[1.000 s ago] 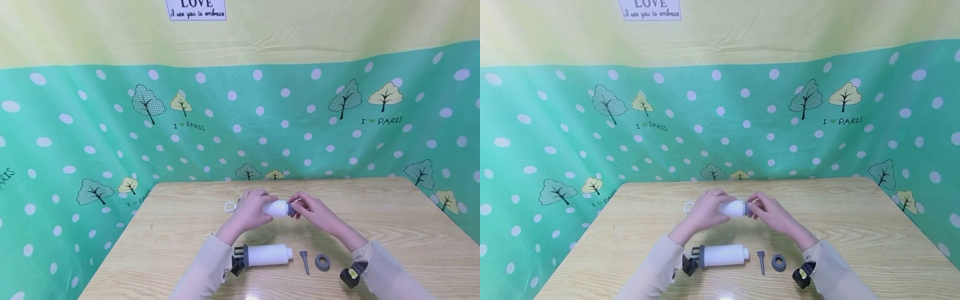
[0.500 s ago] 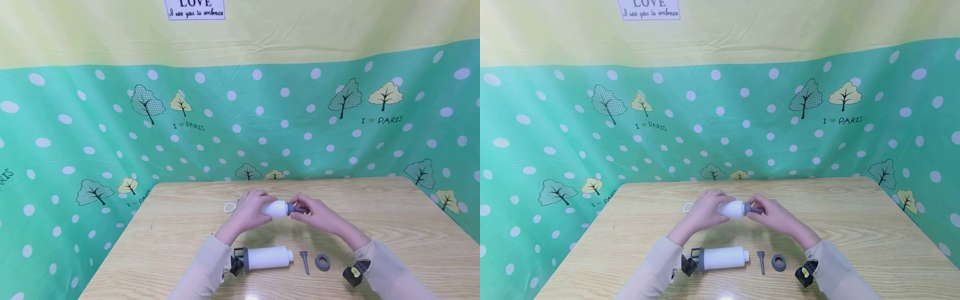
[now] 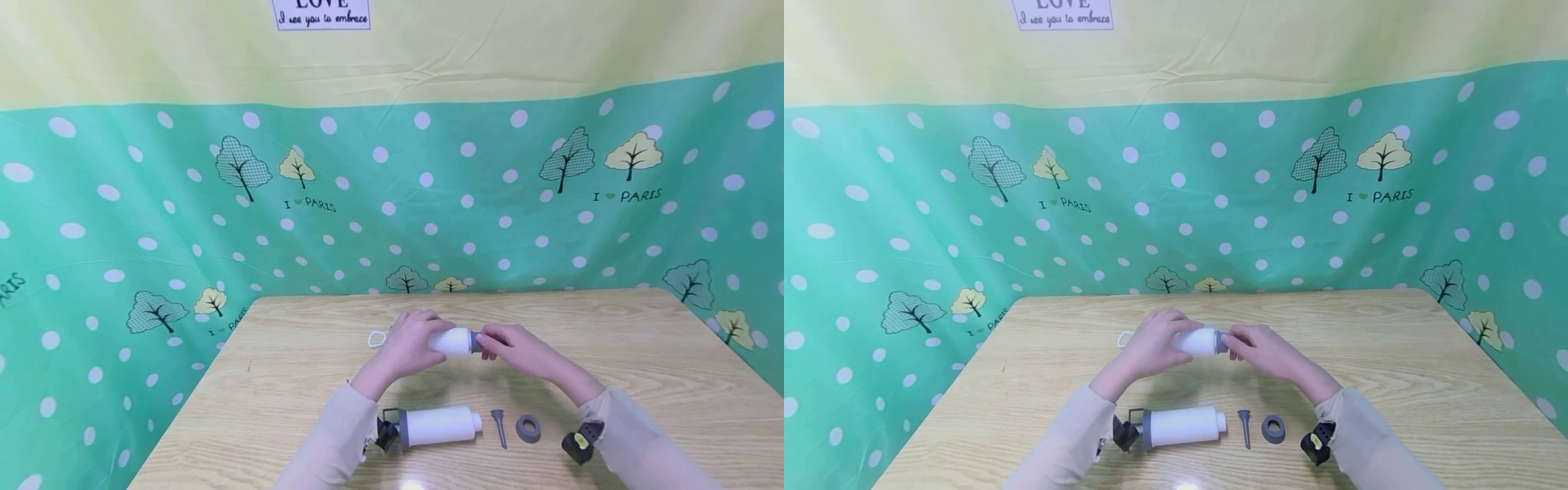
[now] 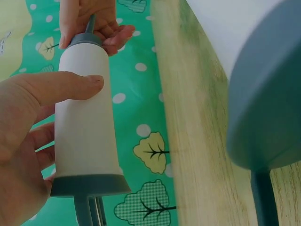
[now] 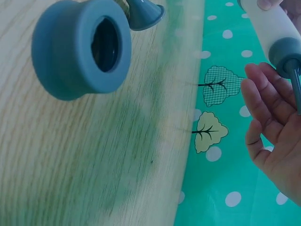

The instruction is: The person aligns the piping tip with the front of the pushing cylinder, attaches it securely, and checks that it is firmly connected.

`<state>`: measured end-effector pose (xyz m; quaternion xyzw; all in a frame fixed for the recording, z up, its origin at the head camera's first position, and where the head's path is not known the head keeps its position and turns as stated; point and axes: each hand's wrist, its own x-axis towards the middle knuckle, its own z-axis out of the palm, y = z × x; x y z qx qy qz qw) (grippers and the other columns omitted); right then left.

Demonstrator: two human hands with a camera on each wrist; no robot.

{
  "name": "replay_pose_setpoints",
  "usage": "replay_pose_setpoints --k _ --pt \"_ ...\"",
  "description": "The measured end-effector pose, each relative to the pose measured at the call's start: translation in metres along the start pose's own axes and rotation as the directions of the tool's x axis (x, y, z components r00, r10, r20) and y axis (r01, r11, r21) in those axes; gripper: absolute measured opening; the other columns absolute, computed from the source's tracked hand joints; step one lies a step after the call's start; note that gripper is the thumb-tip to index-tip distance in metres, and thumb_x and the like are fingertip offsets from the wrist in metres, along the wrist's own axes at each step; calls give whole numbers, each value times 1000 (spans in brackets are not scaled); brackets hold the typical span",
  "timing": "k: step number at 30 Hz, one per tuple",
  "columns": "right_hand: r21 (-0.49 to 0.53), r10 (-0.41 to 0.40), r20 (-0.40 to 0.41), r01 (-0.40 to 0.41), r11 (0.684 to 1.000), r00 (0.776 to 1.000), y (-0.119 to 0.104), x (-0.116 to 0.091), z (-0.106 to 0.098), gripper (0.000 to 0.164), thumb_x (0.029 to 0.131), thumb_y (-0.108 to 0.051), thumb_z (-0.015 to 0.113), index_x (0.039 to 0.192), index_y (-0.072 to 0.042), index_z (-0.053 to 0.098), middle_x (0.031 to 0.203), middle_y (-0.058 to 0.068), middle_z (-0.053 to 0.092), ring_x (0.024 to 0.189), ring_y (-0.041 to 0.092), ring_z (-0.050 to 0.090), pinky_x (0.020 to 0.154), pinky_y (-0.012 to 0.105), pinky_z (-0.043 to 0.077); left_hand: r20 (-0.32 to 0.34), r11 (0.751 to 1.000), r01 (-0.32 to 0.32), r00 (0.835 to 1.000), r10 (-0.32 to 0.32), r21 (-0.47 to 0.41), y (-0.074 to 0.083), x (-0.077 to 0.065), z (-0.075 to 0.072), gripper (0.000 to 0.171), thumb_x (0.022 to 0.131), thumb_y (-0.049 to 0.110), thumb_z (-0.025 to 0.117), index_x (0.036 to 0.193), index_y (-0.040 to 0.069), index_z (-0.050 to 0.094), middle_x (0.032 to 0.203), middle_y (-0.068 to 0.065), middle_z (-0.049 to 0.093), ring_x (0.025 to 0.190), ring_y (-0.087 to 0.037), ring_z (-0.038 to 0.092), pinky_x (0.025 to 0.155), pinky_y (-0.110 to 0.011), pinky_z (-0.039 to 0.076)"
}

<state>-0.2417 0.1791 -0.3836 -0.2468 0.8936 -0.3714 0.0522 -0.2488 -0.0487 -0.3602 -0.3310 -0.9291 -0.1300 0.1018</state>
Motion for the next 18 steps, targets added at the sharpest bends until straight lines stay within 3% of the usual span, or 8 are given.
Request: replay_pose_setpoints --k 5,8,13,18 --pt "-13 1 3 -1 1000 1000 0 0 0 38 97 -39 36 88 -11 61 80 5 63 75 19 56 64 27 44 3 1000 -3 1000 3 7 0 0 0 50 69 27 76 117 24 62 110 3 62 103 -15 54 98 -40 36" --pt "-10 -3 -25 3 1000 1000 -1 0 0 35 96 -38 39 94 -11 61 82 3 62 77 19 57 64 26 45 6 1000 -3 1000 3 -2 -1 0 0 50 69 27 76 117 24 62 111 3 62 104 -15 54 98 -41 35" --pt "15 -62 -119 65 998 991 0 -1 2 37 87 -33 58 115 -9 57 98 0 62 87 17 57 73 27 47 -2 1000 -2 1000 2 -13 -5 0 1 52 68 28 76 117 23 61 113 3 62 105 -15 54 96 -38 37" --pt "-13 -166 -202 166 986 965 4 1 7 44 77 -28 71 114 -11 57 107 -2 61 92 15 58 81 32 47 -6 1000 6 1000 -6 -16 -8 0 1 52 68 27 77 118 23 61 113 3 62 105 -15 54 92 -36 39"
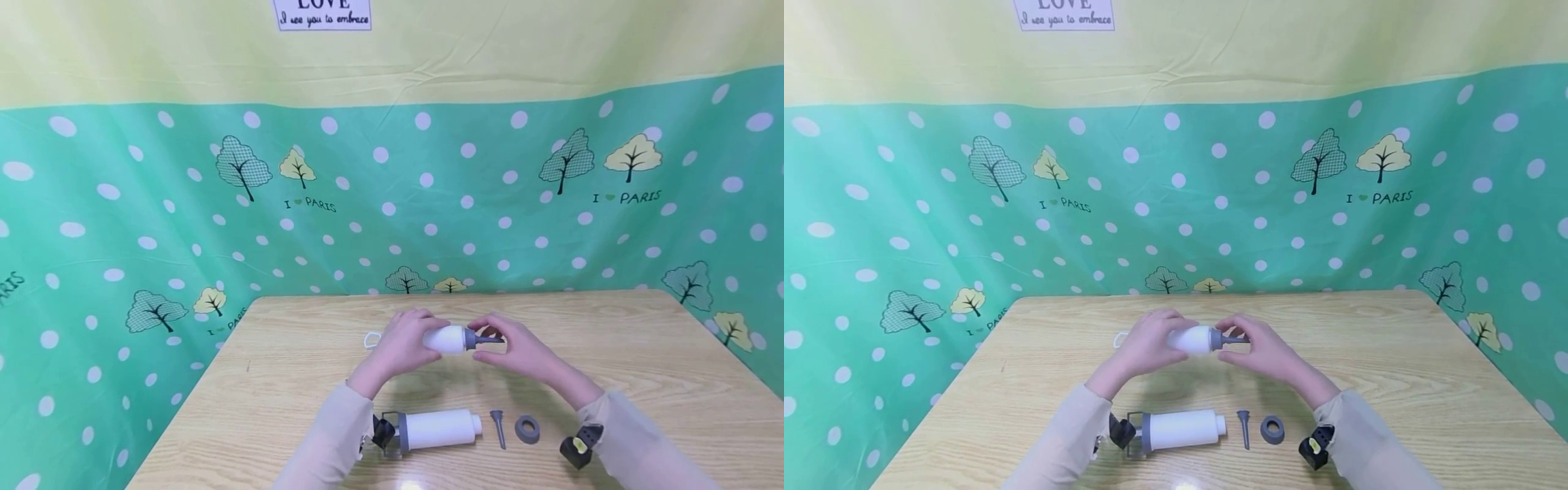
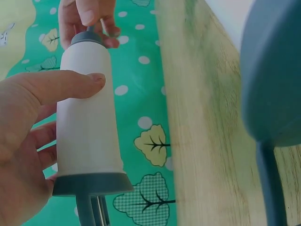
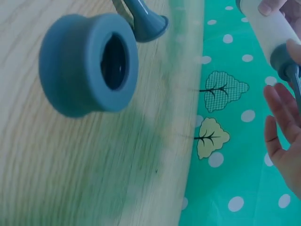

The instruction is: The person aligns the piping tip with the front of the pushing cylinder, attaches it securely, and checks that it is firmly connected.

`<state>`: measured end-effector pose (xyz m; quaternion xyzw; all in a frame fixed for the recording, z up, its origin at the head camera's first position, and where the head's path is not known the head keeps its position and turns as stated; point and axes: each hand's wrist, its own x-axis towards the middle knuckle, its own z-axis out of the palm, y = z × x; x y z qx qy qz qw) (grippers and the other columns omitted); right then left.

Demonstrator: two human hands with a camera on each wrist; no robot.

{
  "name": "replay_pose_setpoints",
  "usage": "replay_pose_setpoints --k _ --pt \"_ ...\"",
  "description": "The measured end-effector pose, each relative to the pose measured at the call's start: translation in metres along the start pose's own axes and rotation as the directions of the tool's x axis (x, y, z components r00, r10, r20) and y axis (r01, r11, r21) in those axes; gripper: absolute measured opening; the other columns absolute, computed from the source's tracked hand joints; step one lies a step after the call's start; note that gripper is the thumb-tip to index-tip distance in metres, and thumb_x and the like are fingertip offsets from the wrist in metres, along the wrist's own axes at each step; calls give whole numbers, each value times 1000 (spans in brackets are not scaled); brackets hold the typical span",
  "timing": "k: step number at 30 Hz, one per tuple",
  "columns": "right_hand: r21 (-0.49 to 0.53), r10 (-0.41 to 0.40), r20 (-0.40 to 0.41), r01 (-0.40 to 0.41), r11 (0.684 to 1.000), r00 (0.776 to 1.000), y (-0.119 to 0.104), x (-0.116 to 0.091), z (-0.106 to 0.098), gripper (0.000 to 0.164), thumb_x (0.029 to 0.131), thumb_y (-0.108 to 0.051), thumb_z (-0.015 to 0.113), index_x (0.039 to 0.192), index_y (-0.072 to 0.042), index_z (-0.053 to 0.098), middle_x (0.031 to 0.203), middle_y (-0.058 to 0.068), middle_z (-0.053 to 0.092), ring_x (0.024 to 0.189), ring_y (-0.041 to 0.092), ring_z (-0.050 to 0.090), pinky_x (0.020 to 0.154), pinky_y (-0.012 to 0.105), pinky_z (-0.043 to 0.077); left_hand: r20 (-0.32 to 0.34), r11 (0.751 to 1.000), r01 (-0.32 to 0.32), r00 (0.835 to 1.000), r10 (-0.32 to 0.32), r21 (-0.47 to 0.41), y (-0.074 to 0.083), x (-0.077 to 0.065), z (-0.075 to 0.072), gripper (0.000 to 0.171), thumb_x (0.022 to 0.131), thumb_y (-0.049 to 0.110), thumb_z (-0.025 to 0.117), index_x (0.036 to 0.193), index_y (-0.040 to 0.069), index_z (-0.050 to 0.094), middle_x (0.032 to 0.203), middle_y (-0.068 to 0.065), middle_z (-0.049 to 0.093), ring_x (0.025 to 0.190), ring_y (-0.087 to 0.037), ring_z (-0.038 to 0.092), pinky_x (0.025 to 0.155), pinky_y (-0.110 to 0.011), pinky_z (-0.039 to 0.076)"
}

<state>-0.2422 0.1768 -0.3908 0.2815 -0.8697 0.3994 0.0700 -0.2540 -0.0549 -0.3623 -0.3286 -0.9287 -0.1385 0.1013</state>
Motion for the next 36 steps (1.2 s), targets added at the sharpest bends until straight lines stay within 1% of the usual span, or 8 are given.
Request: replay_pose_setpoints --k 5,9,12,18,24,31,36 --pt "-7 -56 -56 55 998 997 1 2 4 41 73 -20 75 110 -14 58 101 -6 60 86 10 58 76 29 47 8 1000 3 1000 -3 -1 0 -1 -2 52 69 28 76 118 23 61 113 3 61 105 -15 54 92 -37 39" --pt "-9 -62 -72 61 998 995 -3 3 5 37 72 -16 75 106 -15 59 97 -8 60 85 9 57 75 30 47 7 1000 8 1000 -8 -2 0 -3 -1 51 69 28 76 118 24 61 113 4 62 105 -15 54 92 -36 39" --pt "-15 -47 -70 46 999 996 -5 4 5 33 74 -15 74 104 -15 59 95 -7 61 85 10 57 75 29 47 8 1000 9 1000 -9 -5 1 -3 -1 52 69 29 76 118 24 61 112 4 62 105 -15 54 93 -37 38" --pt "-9 0 -51 0 1000 999 -7 5 6 26 81 -14 67 105 -8 59 96 0 63 87 16 58 76 28 46 9 1000 7 1000 -7 -8 0 -1 0 53 69 29 76 118 23 60 114 4 61 106 -15 54 96 -38 37" --pt "30 57 -10 -56 998 998 -8 5 4 22 88 -26 58 107 -14 58 96 -5 62 88 10 57 76 26 47 11 1000 11 1000 -11 -8 1 -2 -1 53 68 30 76 119 23 60 114 4 61 106 -15 53 96 -39 37" --pt "37 88 1 -88 995 996 -8 4 2 20 93 -29 50 105 -15 58 85 -5 61 77 10 56 65 25 47 10 1000 2 1000 -2 -1 4 -2 -2 53 68 29 76 118 23 61 113 3 62 105 -15 54 95 -38 38" --pt "57 117 12 -117 991 993 -8 5 2 23 95 -31 46 107 -15 57 80 -5 61 74 10 58 63 26 47 8 1000 -1 1000 1 0 6 -2 -3 53 68 29 77 117 23 61 112 3 62 105 -16 54 94 -38 39"
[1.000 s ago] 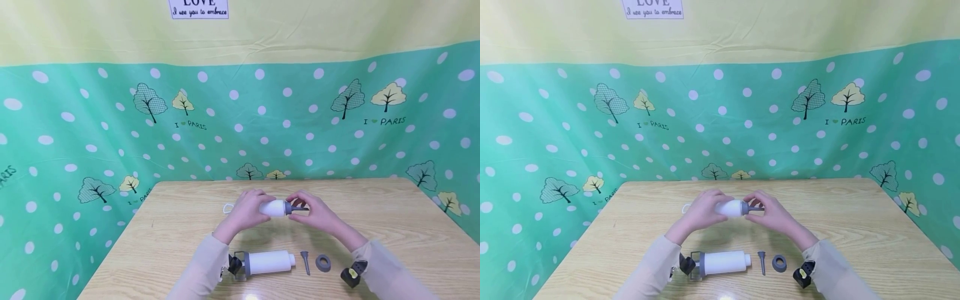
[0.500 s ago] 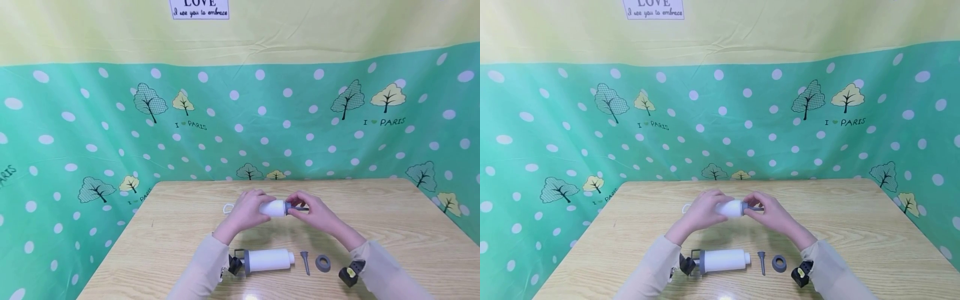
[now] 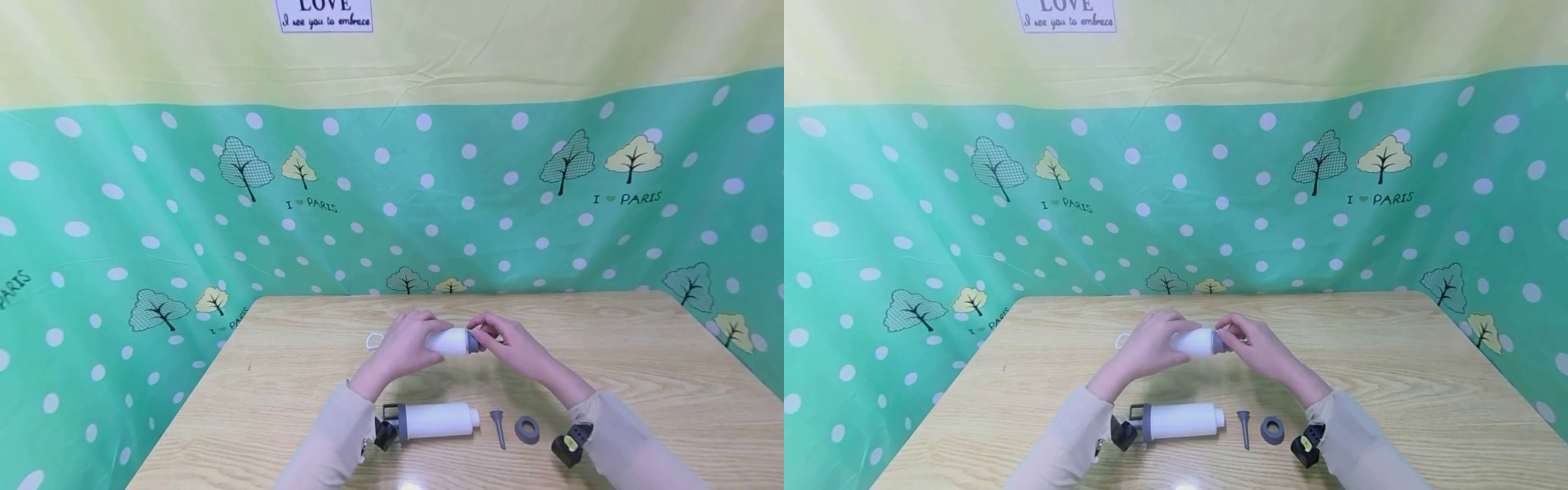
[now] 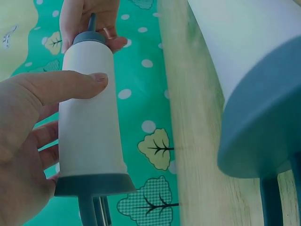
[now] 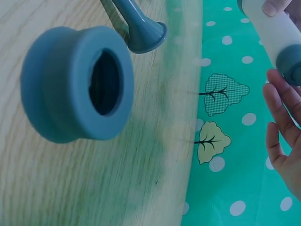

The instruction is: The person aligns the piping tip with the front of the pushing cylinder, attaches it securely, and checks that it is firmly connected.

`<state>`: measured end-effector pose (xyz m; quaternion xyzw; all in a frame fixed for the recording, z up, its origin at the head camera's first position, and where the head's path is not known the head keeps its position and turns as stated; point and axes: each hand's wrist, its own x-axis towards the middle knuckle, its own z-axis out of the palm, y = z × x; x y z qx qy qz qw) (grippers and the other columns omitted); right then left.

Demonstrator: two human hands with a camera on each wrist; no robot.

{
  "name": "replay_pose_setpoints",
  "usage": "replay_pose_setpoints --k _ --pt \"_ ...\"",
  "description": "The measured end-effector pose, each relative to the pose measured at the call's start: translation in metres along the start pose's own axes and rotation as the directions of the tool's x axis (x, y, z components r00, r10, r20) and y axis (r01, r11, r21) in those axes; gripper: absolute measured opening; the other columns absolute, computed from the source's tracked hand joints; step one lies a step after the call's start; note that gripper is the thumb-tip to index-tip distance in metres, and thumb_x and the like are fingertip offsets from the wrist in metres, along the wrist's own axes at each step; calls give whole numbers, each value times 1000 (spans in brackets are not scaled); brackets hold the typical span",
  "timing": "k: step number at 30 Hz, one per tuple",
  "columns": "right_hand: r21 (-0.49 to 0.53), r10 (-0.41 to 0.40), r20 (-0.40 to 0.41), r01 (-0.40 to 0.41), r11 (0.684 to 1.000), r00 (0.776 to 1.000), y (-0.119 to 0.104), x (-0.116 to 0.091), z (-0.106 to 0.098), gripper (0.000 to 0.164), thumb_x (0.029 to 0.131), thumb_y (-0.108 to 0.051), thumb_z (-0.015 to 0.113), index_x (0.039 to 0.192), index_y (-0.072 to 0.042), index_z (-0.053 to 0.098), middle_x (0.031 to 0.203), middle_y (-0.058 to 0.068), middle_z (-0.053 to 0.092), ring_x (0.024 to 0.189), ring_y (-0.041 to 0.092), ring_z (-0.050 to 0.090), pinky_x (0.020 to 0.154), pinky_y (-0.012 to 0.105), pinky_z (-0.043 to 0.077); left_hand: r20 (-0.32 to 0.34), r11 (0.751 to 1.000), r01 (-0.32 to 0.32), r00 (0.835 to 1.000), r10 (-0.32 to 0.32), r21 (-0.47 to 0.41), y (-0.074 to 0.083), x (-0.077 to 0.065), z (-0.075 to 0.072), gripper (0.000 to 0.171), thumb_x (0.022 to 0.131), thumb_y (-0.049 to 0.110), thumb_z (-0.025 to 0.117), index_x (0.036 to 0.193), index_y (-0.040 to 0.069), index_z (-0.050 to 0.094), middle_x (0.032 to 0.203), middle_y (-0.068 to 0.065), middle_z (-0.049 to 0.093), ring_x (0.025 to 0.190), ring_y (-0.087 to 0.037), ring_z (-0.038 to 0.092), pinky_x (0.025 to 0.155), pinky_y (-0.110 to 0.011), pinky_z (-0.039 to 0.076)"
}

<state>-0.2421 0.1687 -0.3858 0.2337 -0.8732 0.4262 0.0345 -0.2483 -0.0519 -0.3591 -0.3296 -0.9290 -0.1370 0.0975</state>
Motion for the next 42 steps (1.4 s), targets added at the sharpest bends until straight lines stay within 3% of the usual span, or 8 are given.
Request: replay_pose_setpoints --k 11,17,24,29,42 --pt "69 16 52 -20 997 999 3 2 2 29 97 -30 41 109 -8 55 77 0 64 69 18 60 62 27 48 -6 1000 -1 1000 1 6 -2 -3 2 52 67 29 77 117 24 62 109 4 62 101 -13 53 89 -35 40" --pt "7 -19 47 19 1000 999 5 -2 1 37 87 -34 59 114 -9 54 92 -2 62 82 14 58 70 26 49 0 1000 9 1000 -9 5 -4 -4 3 53 67 29 77 117 24 61 109 5 62 101 -13 53 88 -34 41" --pt "-82 -150 -19 148 986 989 7 -3 2 40 75 -23 74 110 -16 57 99 -7 60 85 9 57 75 28 48 1 1000 12 1000 -12 3 -4 -3 3 52 67 29 77 117 25 62 109 5 62 101 -13 53 88 -35 40" --pt "-123 -183 -19 179 976 983 5 -3 0 38 74 -22 75 107 -18 58 98 -10 60 89 10 56 75 27 47 7 1000 14 1000 -14 -3 -4 -3 4 52 67 29 77 117 25 62 109 4 62 101 -14 54 88 -36 41" --pt "-104 -142 36 145 984 989 3 -1 -1 30 82 -34 65 106 -18 58 95 -10 62 89 9 58 79 30 48 5 1000 10 1000 -10 -12 -5 -5 4 52 68 29 77 117 24 61 109 4 62 101 -14 54 87 -34 40"
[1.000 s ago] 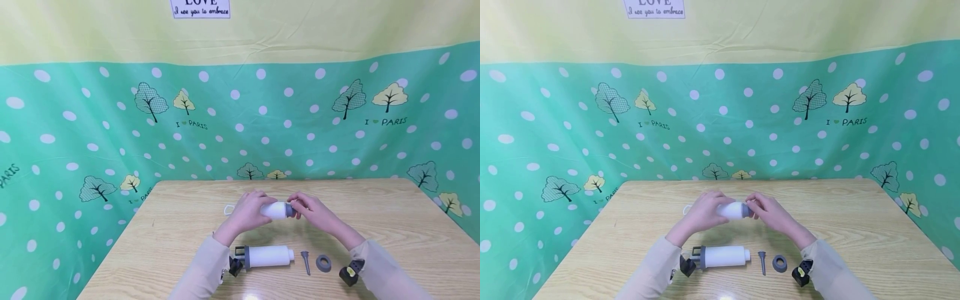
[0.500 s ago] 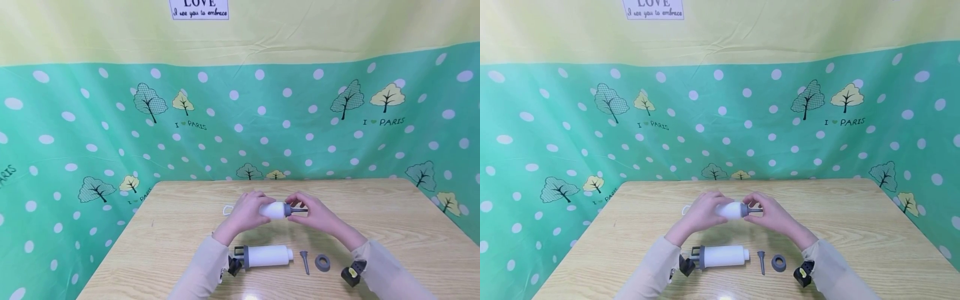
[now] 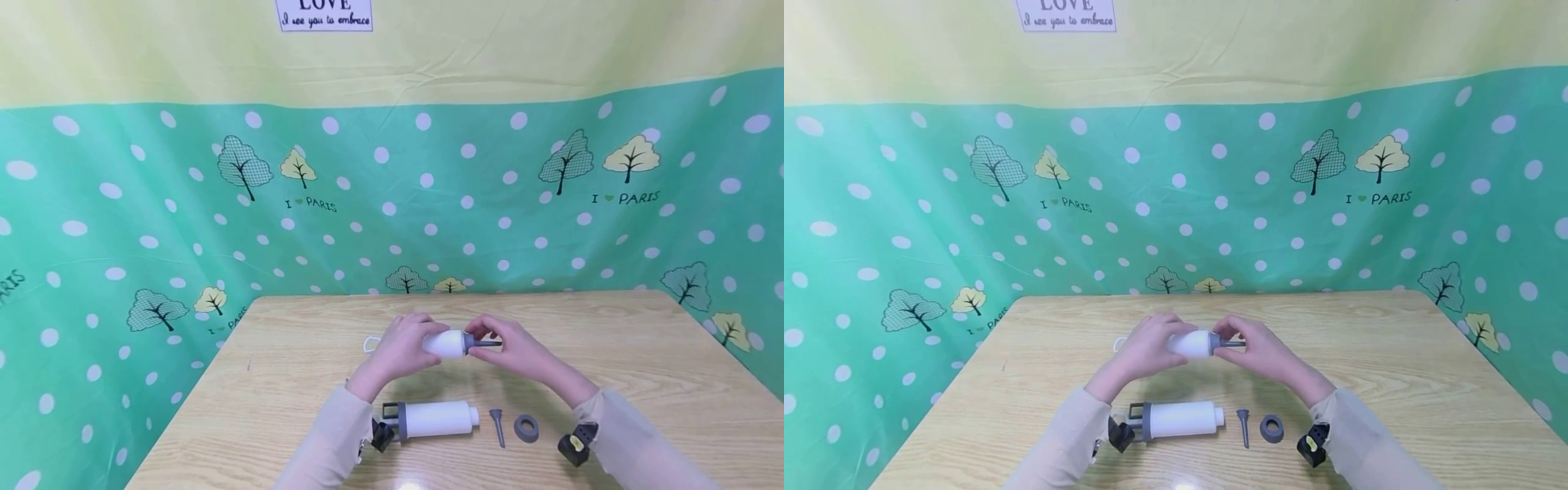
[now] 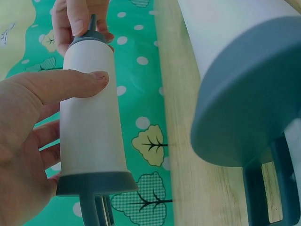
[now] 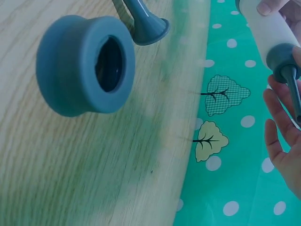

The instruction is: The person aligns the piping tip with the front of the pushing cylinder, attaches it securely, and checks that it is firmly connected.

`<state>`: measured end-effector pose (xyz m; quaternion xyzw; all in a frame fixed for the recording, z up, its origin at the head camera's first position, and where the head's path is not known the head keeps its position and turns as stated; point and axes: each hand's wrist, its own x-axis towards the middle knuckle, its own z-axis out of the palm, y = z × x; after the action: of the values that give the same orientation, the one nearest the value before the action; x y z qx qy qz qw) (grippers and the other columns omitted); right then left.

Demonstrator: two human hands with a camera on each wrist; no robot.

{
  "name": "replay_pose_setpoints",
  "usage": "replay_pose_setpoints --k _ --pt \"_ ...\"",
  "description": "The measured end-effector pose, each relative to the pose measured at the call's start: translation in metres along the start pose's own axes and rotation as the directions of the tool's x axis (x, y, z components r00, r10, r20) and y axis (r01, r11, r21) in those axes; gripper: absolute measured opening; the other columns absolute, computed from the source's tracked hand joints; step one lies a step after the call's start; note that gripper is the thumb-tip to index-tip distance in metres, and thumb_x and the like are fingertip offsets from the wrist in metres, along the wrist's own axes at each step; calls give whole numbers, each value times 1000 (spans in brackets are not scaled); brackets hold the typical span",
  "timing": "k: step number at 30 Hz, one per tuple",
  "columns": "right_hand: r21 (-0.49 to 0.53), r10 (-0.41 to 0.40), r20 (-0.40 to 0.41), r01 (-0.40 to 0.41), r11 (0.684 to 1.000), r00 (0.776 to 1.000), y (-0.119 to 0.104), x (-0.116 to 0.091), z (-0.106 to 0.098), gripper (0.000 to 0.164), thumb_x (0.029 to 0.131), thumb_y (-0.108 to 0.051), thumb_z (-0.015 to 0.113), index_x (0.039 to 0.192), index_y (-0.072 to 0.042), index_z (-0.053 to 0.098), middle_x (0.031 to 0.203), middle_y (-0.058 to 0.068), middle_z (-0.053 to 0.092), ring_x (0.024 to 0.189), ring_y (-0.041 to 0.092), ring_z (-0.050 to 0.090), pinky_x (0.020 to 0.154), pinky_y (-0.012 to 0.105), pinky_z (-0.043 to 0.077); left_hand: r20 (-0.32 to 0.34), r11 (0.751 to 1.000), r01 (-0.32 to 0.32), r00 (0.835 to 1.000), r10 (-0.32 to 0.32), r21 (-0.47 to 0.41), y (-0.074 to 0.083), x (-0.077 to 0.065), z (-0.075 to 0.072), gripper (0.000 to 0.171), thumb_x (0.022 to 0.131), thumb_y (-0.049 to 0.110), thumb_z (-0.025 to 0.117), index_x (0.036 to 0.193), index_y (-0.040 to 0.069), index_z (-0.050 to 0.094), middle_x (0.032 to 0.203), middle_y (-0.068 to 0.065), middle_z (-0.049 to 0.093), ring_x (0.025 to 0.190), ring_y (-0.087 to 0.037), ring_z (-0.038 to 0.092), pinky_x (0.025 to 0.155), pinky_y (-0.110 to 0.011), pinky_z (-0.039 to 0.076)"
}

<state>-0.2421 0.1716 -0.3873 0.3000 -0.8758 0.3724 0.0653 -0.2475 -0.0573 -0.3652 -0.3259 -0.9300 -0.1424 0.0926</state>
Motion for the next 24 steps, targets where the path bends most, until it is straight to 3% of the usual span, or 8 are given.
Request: replay_pose_setpoints --k 7,13,24 --pt "49 60 54 -63 997 997 0 1 0 29 88 -36 57 107 -15 57 92 -5 62 86 11 58 72 25 49 4 1000 7 1000 -7 -9 1 0 1 51 67 27 77 116 25 62 109 4 62 101 -14 54 86 -34 40" --pt "38 94 84 -97 995 992 0 0 0 27 93 -36 47 108 -15 56 85 -9 63 83 10 60 69 25 48 12 1000 -2 1000 2 1 3 1 0 50 68 28 77 116 25 62 109 4 62 102 -14 53 86 -33 40" --pt "2 149 51 -150 989 987 0 -1 4 32 96 -36 42 112 -11 56 82 -7 63 76 15 60 65 24 47 23 1000 -3 1000 2 11 2 0 2 52 67 30 77 117 25 61 110 4 62 101 -14 54 87 -34 41"
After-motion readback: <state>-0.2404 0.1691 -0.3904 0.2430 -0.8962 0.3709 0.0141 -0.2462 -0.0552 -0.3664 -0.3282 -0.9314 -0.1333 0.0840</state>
